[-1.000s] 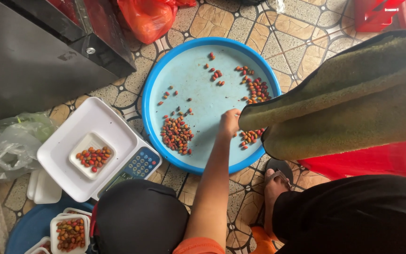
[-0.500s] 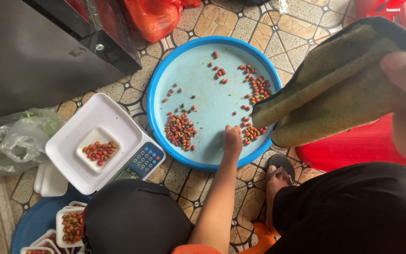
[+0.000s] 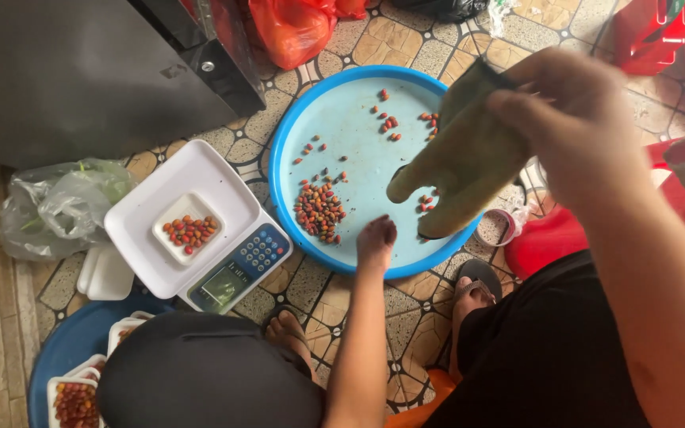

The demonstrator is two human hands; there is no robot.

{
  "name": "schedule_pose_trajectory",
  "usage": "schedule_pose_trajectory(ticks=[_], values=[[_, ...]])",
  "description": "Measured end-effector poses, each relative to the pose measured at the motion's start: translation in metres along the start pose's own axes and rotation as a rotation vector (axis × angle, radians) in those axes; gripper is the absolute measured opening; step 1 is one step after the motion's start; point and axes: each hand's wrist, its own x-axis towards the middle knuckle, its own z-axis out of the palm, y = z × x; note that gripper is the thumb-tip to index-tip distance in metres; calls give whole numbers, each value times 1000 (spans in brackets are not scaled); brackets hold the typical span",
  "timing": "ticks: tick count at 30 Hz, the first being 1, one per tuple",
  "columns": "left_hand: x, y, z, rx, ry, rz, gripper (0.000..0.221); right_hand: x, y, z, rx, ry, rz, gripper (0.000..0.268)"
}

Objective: Peeling long pods and sorting the extracted seeds into a tray and onto a digital scale.

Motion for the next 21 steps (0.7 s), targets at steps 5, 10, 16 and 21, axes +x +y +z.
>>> schedule_pose_trajectory(ticks=[5,10,16,21], values=[[-19,97,-14,-757,-1,-54,24,6,8,53,-209,-201,103,8],[-89,174,-27,-594,-99,263,21,10,41,113,-205,-284,-14,22],[-104,161,-44,-638,-1,357,24,-18,37,174,-133,-432,-177,17],[-135,186,-49,-768,98,354,13,-22,43,201,-33,-490,-245,17]])
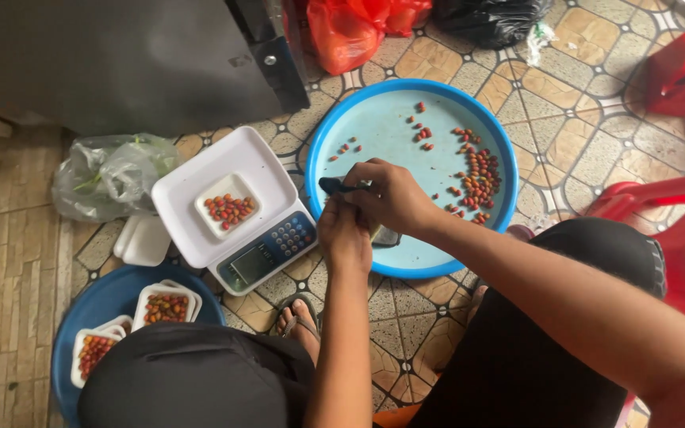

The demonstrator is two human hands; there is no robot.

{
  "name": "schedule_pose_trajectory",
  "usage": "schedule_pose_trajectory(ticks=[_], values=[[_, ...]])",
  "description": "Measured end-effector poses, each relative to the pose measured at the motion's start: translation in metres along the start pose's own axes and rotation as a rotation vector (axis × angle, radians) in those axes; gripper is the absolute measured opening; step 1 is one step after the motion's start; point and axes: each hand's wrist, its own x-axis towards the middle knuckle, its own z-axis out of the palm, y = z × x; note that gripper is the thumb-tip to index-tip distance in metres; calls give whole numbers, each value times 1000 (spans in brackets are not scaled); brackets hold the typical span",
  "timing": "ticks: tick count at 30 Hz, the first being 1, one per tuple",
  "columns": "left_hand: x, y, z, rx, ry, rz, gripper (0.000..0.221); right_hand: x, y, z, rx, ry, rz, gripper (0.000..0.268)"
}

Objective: Peeling long pods and sorting the extracted seeds into a tray and onto a digital scale.

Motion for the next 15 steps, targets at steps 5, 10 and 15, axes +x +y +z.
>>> schedule_pose_trajectory(ticks=[5,10,15], values=[[-14,12,10,-25,17,36,11,13,25,14,82,45,-39,24],[9,-17,-5,51,-47,45,11,5,-2,-2,394,130,199,12],[2,-5,13,-38,-18,52,9,-4,-11,-11,437,114,198,13]])
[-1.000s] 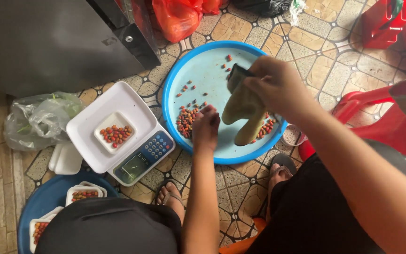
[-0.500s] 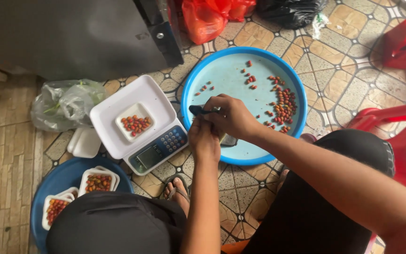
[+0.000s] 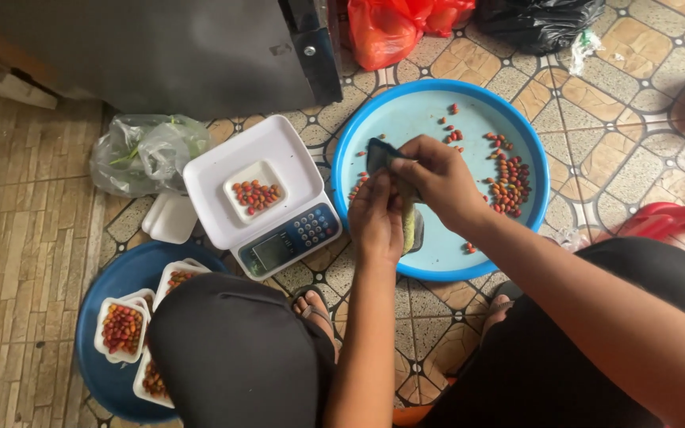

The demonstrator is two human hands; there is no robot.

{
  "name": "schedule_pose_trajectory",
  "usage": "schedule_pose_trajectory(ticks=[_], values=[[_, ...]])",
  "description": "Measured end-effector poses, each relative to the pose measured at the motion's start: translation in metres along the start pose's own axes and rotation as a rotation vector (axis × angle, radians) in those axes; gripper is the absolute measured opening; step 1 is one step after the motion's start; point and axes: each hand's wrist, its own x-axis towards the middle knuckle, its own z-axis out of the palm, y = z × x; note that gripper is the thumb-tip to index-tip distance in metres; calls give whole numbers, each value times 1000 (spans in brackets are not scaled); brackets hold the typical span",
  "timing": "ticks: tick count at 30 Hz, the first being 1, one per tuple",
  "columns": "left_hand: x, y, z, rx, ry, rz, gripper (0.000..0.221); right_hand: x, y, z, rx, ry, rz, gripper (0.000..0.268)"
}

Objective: Peeling long pods and sorting the extracted seeds into a tray and onto a digital scale.

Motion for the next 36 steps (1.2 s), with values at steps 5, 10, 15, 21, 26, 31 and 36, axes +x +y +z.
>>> schedule_pose_trajectory(ticks=[5,10,15,21,26,31,36], values=[[-4,-15,1,22,-12,46,4,-5,4,-8,-135,-11,-178,18],[10,-30,-13,-17,-159,4,12,-1,3,-17,232,14,5,8],[7,-23,-15,-12,-105,49,8,-10,0,-8,409,-3,21,4],[0,-18,-8,110,-99,76,11,-18,-3,-12,437,6,-7,3],[-7,-17,2,163,-125,41,16,-3,18,-26,381,42,-35,5],[-7,-21,8,62,-112,-23,17,-2,14,-26,512,114,80,10],[-11,-17,14,58,-35,3,10,-19,0,-13,305,127,78,8]])
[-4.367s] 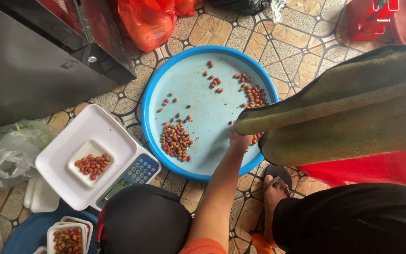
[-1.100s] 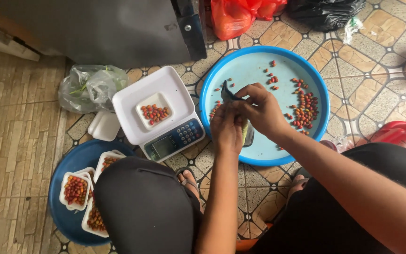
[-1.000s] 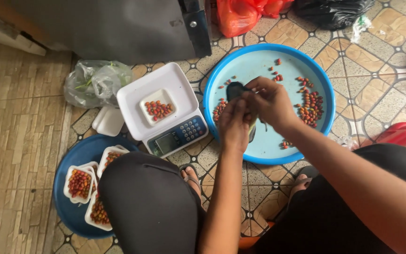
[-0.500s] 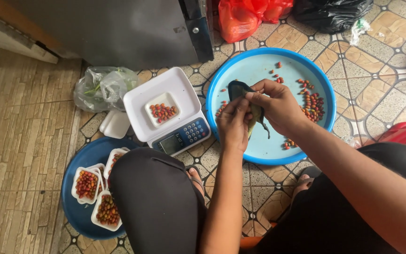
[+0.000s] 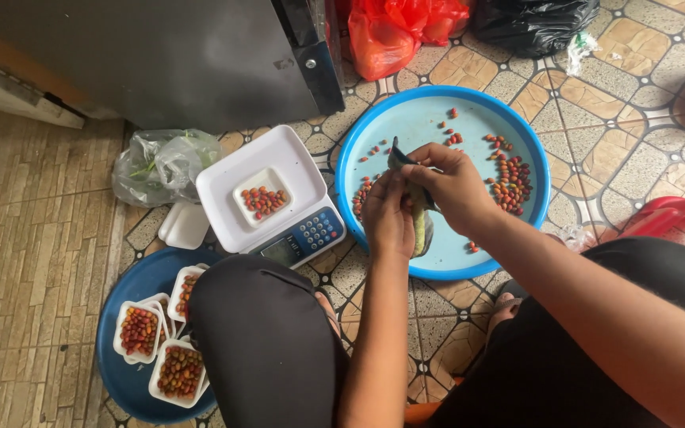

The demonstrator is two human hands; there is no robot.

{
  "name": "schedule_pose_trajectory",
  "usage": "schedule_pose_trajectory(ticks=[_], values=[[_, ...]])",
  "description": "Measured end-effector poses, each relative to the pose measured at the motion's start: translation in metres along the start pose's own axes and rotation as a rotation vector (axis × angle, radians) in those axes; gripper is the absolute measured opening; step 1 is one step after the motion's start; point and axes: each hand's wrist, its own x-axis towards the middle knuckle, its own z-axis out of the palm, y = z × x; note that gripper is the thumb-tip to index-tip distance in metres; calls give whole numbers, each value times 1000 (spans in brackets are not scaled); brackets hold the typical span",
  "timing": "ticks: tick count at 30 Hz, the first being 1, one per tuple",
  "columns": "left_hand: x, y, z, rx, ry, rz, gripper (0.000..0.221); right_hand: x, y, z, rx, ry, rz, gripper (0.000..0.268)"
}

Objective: Peeling long pods and sorting the extracted seeds into a tray and onto a digital scale.

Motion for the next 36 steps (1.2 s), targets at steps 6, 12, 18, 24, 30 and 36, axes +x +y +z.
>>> schedule_pose_trajectory(ticks=[6,12,18,24,30,36], values=[[8,-10,-12,84,-90,-25,10,13,9,-15,-113,17,33,7],[3,-5,-7,79,-67,25,7,12,12,-11,144,-14,47,7],[-7,5,-2,137,-98,29,4,7,11,-9,14,10,-10,10],[-5,2,-3,132,-185,17,13,27,31,-25,51,1,-42,10],[-1,3,-4,45,-159,-28,14,22,19,-17,152,8,2,11],[5,4,-9,32,-88,-51,10,-6,4,3,-139,6,-4,14]])
